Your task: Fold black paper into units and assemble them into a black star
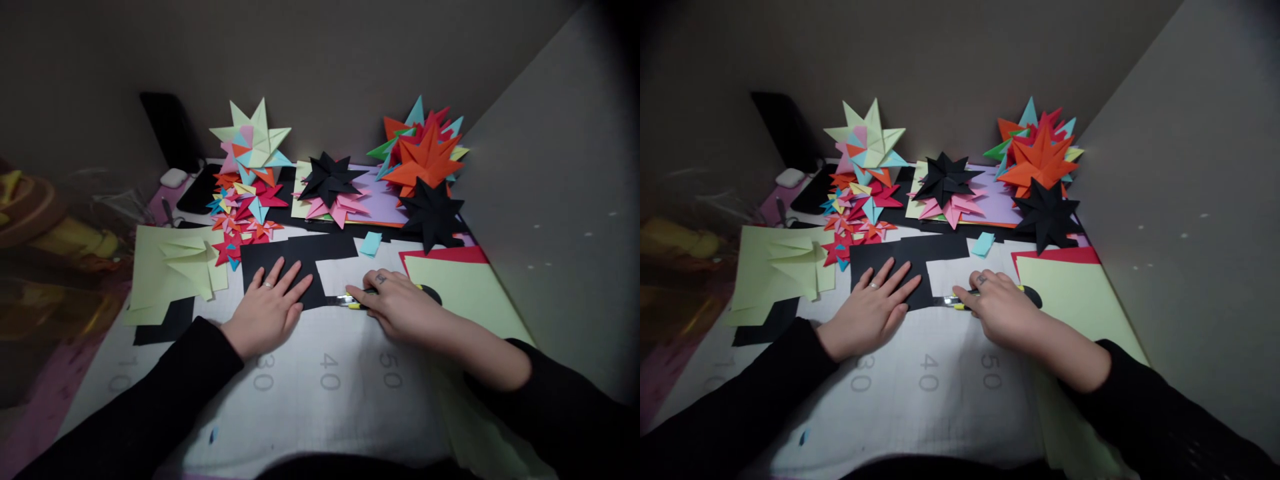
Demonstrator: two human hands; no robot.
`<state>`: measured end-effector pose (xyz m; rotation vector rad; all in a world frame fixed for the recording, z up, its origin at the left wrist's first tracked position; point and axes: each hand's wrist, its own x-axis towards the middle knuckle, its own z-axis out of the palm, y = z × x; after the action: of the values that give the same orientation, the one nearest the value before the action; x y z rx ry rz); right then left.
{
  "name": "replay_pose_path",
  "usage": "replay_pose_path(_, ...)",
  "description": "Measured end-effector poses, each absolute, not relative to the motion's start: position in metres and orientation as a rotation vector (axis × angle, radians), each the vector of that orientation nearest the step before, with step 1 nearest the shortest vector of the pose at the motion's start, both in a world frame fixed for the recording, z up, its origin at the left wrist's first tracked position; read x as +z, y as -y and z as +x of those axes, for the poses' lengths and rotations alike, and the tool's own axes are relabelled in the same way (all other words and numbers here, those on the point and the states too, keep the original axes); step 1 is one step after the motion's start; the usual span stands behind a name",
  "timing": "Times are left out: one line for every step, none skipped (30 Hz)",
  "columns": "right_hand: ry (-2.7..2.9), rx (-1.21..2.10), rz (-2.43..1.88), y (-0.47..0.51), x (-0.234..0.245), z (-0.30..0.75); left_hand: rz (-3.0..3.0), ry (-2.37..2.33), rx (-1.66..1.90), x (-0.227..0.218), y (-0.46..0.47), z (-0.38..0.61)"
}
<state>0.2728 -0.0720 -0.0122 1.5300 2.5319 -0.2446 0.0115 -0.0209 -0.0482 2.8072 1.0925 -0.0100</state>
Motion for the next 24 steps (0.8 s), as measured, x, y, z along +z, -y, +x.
replay_pose_path(-2.536,-0.253,1.532,0.073,-0.012,0.273,2.808,-1.093,-0.007,-0.048,0.021,0.011)
replay_pose_path(-2.538,-0.261,1.533,0.074,-0.012,0.273,2.809,-1.092,-0.003,-0.048,0.021,0.011)
replay_pose_path(-2.540,-0.270,1.532,0.075,-0.012,0.274,2.810,-1.092,0.001,-0.048,0.021,0.011)
replay_pose_path(-2.538,-0.280,1.531,0.075,-0.011,0.275,2.809,-1.092,0.004,-0.049,0.021,0.011)
replay_pose_path(-2.535,-0.293,1.533,0.076,-0.011,0.275,2.809,-1.093,0.008,-0.049,0.021,0.011)
replay_pose_path(-2.531,-0.309,1.536,0.076,-0.010,0.275,2.809,-1.093,0.011,-0.049,0.021,0.011)
replay_pose_path(-2.529,-0.324,1.541,0.076,-0.010,0.274,2.810,-1.091,0.014,-0.049,0.021,0.011)
replay_pose_path(-2.530,-0.337,1.549,0.076,-0.010,0.274,2.811,-1.090,0.017,-0.049,0.021,0.011)
replay_pose_path(-2.533,-0.346,1.556,0.076,-0.011,0.272,2.812,-1.089,0.018,-0.049,0.021,0.011)
replay_pose_path(-2.539,-0.351,1.560,0.076,-0.011,0.271,2.812,-1.088,0.016,-0.049,0.021,0.011)
replay_pose_path(-2.547,-0.349,1.560,0.076,-0.011,0.270,2.812,-1.088,0.015,-0.049,0.021,0.011)
replay_pose_path(-2.553,-0.341,1.557,0.076,-0.012,0.269,2.811,-1.090,0.013,-0.049,0.021,0.011)
replay_pose_path(-2.554,-0.328,1.553,0.076,-0.012,0.268,2.809,-1.092,0.014,-0.049,0.021,0.011)
replay_pose_path(-2.552,-0.311,1.550,0.076,-0.012,0.268,2.807,-1.093,0.014,-0.049,0.021,0.011)
replay_pose_path(-2.547,-0.293,1.551,0.077,-0.011,0.267,2.804,-1.094,0.017,-0.049,0.021,0.011)
replay_pose_path(-2.540,-0.282,1.553,0.077,-0.011,0.267,2.802,-1.093,0.021,-0.049,0.021,0.011)
replay_pose_path(-2.532,-0.277,1.557,0.078,-0.010,0.266,2.801,-1.090,0.024,-0.049,0.021,0.010)
replay_pose_path(-2.527,-0.277,1.561,0.078,-0.009,0.265,2.799,-1.085,0.025,-0.049,0.021,0.010)
replay_pose_path(-2.523,-0.279,1.564,0.078,-0.009,0.263,2.797,-1.080,0.027,-0.049,0.021,0.010)
replay_pose_path(-2.522,-0.282,1.564,0.078,-0.008,0.262,2.794,-1.076,0.030,-0.049,0.021,0.010)
replay_pose_path(-2.523,-0.285,1.561,0.079,-0.007,0.260,2.791,-1.074,0.033,-0.049,0.021,0.010)
replay_pose_path(-2.526,-0.289,1.556,0.079,-0.007,0.259,2.788,-1.074,0.037,-0.050,0.021,0.010)
replay_pose_path(-2.528,-0.293,1.551,0.080,-0.007,0.257,2.785,-1.076,0.043,-0.050,0.022,0.010)
replay_pose_path(-2.527,-0.298,1.549,0.081,-0.007,0.257,2.782,-1.080,0.047,-0.050,0.022,0.010)
